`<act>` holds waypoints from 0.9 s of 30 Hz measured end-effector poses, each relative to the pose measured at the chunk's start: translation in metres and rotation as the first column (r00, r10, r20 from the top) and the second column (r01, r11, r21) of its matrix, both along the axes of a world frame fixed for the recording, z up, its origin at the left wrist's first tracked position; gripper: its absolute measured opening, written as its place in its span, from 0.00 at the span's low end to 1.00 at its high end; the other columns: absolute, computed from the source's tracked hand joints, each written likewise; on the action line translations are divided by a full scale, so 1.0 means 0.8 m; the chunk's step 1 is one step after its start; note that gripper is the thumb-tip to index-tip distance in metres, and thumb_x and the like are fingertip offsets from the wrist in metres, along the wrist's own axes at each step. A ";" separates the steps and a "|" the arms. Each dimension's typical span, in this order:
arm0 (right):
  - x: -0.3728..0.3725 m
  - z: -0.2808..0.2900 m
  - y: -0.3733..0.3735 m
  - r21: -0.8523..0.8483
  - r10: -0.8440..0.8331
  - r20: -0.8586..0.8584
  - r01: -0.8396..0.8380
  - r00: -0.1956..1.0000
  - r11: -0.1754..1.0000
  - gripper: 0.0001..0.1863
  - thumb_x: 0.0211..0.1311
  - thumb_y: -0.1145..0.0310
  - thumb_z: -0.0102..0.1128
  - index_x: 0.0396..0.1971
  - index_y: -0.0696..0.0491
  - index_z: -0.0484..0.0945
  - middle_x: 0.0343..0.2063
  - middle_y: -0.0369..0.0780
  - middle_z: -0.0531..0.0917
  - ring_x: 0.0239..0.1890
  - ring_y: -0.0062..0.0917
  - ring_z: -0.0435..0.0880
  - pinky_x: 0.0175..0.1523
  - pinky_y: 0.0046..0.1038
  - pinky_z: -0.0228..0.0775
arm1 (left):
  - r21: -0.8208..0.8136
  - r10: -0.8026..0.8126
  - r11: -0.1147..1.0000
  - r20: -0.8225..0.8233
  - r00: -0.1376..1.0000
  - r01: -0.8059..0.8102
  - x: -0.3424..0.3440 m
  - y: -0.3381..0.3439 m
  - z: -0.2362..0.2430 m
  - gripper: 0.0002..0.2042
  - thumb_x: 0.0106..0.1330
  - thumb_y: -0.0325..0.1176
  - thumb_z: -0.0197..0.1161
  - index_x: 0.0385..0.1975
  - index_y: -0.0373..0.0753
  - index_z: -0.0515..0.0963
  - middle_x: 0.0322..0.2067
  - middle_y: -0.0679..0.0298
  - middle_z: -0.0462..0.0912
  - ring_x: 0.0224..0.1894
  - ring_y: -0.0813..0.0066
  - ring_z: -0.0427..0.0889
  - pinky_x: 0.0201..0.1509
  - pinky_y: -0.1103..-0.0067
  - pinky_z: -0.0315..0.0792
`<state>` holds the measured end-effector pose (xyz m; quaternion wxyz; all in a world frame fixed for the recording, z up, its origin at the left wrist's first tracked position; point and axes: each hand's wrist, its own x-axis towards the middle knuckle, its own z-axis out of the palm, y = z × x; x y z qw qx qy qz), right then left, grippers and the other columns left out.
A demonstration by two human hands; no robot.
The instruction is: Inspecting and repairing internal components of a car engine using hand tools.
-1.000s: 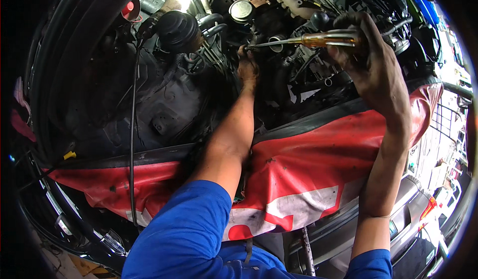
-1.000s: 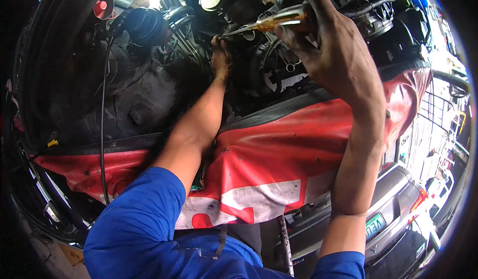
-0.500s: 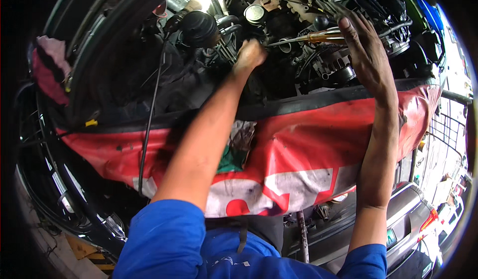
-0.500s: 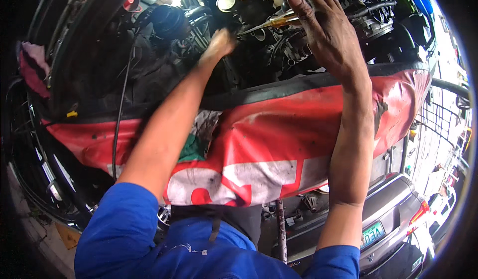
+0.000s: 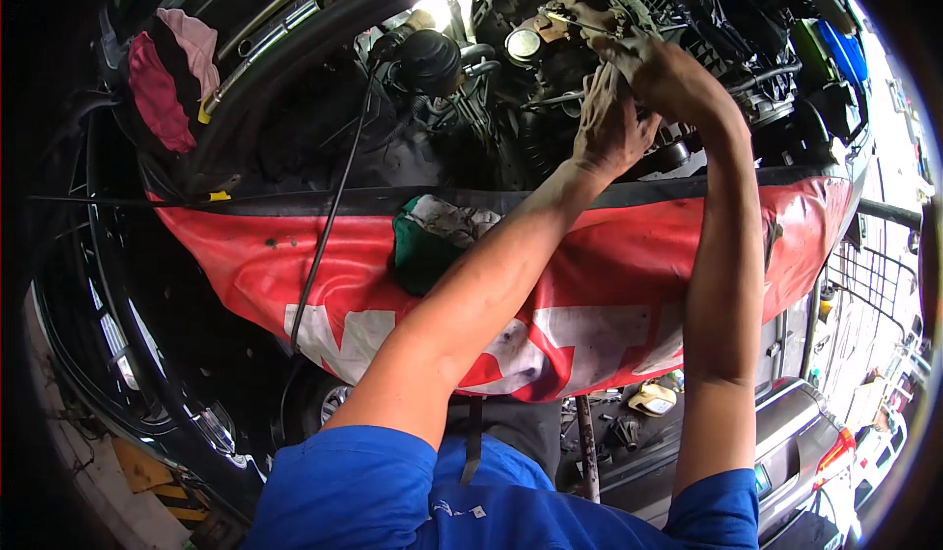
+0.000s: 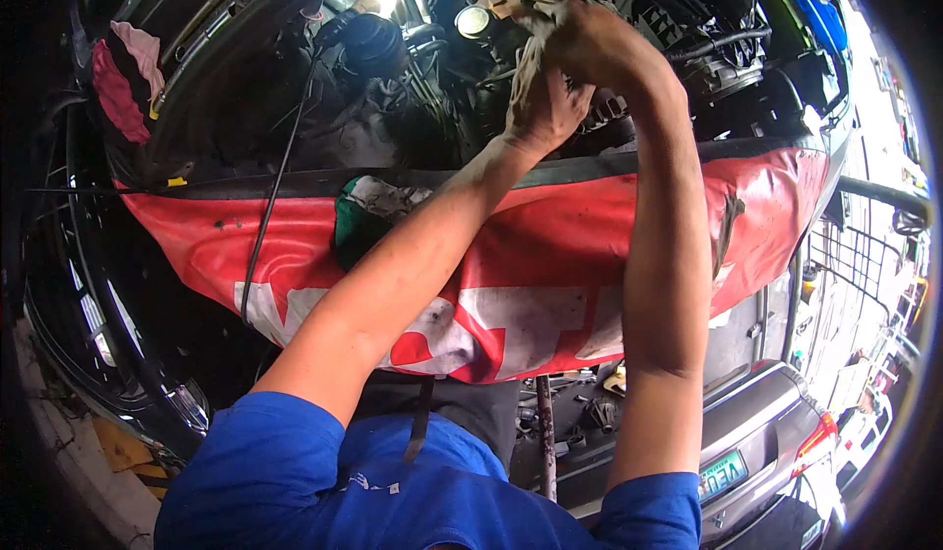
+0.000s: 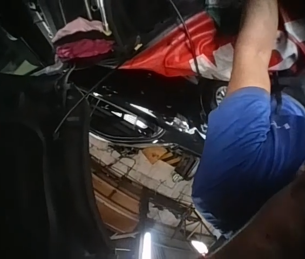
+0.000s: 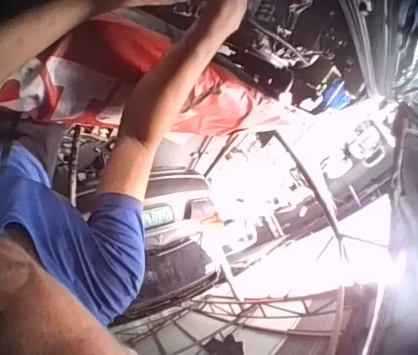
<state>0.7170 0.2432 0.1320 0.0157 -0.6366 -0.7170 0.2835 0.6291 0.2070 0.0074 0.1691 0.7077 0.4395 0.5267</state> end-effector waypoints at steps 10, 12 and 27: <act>0.027 -0.023 -0.015 0.301 0.081 -0.148 -0.034 0.986 0.953 0.17 0.65 0.62 0.54 0.51 0.51 0.79 0.38 0.50 0.83 0.46 0.46 0.79 0.53 0.37 0.68 | -0.330 -0.393 0.869 -0.007 0.919 0.369 0.016 0.016 0.021 0.17 0.47 0.33 0.68 0.38 0.37 0.77 0.36 0.51 0.81 0.44 0.53 0.79 0.45 0.63 0.73; 0.026 -0.015 -0.023 0.293 0.088 -0.161 -0.038 0.983 0.955 0.19 0.66 0.56 0.54 0.50 0.51 0.80 0.39 0.51 0.83 0.46 0.47 0.80 0.52 0.39 0.70 | -0.085 -0.112 0.991 -0.111 0.987 0.103 0.031 -0.005 0.035 0.19 0.48 0.34 0.69 0.41 0.37 0.76 0.35 0.52 0.82 0.38 0.51 0.81 0.42 0.61 0.74; 0.005 -0.003 -0.016 0.259 -0.030 -0.263 0.101 0.964 0.961 0.36 0.59 0.34 0.53 0.50 0.52 0.81 0.41 0.53 0.83 0.48 0.46 0.82 0.55 0.40 0.71 | -0.289 -0.257 0.931 -0.094 0.962 0.221 0.017 0.019 0.024 0.12 0.51 0.33 0.71 0.35 0.40 0.79 0.29 0.57 0.81 0.37 0.57 0.81 0.40 0.64 0.74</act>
